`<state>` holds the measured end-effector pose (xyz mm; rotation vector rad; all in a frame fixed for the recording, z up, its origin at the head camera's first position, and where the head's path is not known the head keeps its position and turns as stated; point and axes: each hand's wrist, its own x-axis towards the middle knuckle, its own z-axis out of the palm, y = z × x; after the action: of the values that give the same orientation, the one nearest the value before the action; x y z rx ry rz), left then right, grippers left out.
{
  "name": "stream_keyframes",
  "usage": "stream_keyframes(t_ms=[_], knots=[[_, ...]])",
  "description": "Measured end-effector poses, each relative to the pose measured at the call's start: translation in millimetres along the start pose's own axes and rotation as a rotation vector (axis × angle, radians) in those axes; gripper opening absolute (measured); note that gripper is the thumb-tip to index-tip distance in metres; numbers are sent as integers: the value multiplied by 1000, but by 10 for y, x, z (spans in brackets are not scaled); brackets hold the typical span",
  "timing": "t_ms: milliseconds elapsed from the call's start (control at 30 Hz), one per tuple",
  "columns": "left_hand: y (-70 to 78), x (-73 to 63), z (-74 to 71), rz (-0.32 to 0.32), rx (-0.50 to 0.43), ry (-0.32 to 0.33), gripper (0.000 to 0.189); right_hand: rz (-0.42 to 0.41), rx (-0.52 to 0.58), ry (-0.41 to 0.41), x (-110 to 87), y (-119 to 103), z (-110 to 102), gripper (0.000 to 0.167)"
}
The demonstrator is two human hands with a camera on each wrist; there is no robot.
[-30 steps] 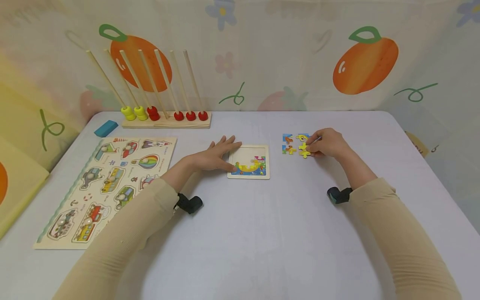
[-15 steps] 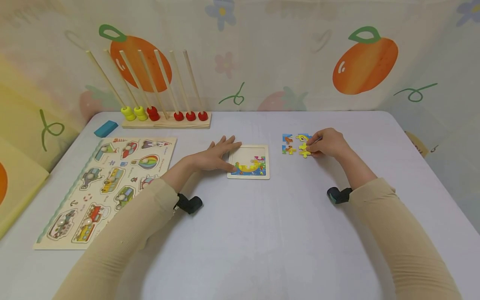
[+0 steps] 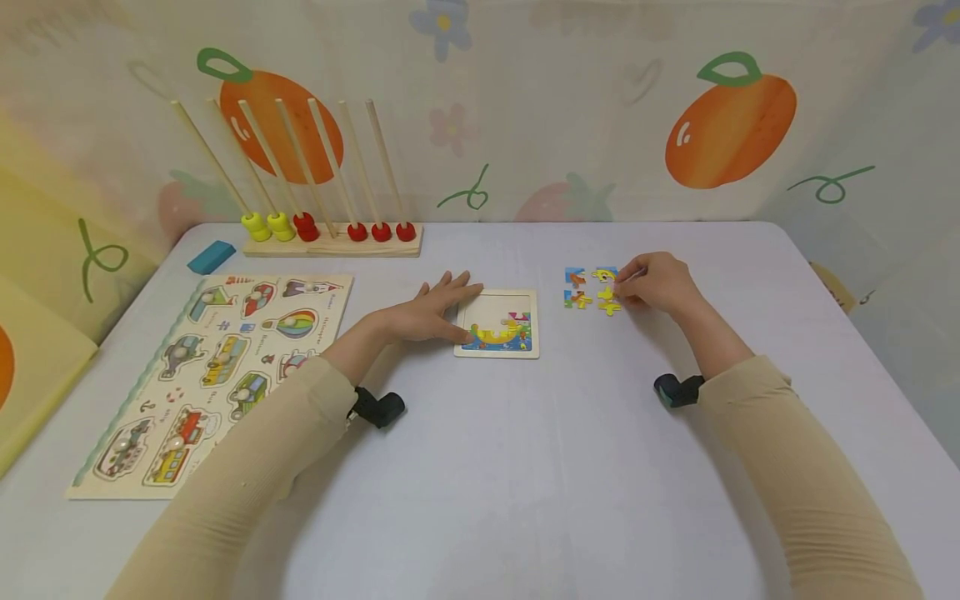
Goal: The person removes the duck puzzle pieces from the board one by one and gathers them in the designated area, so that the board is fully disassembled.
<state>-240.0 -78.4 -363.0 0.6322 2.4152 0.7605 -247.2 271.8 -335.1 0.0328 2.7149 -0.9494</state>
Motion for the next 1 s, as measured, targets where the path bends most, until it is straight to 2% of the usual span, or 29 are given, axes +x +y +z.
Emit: stream_keyframes(t_ms=[333,567,1000], knots=[[-1,-1,1,-2,-6,-2,86,-4,1,62,10,-43,45,33],[-4,2,-4,3,-2,-4,87,-29,49,27,-20,-126,97,32],[-5,1,-4,6,0,-2,87,-94,12,-15,-77,-337,255,30]])
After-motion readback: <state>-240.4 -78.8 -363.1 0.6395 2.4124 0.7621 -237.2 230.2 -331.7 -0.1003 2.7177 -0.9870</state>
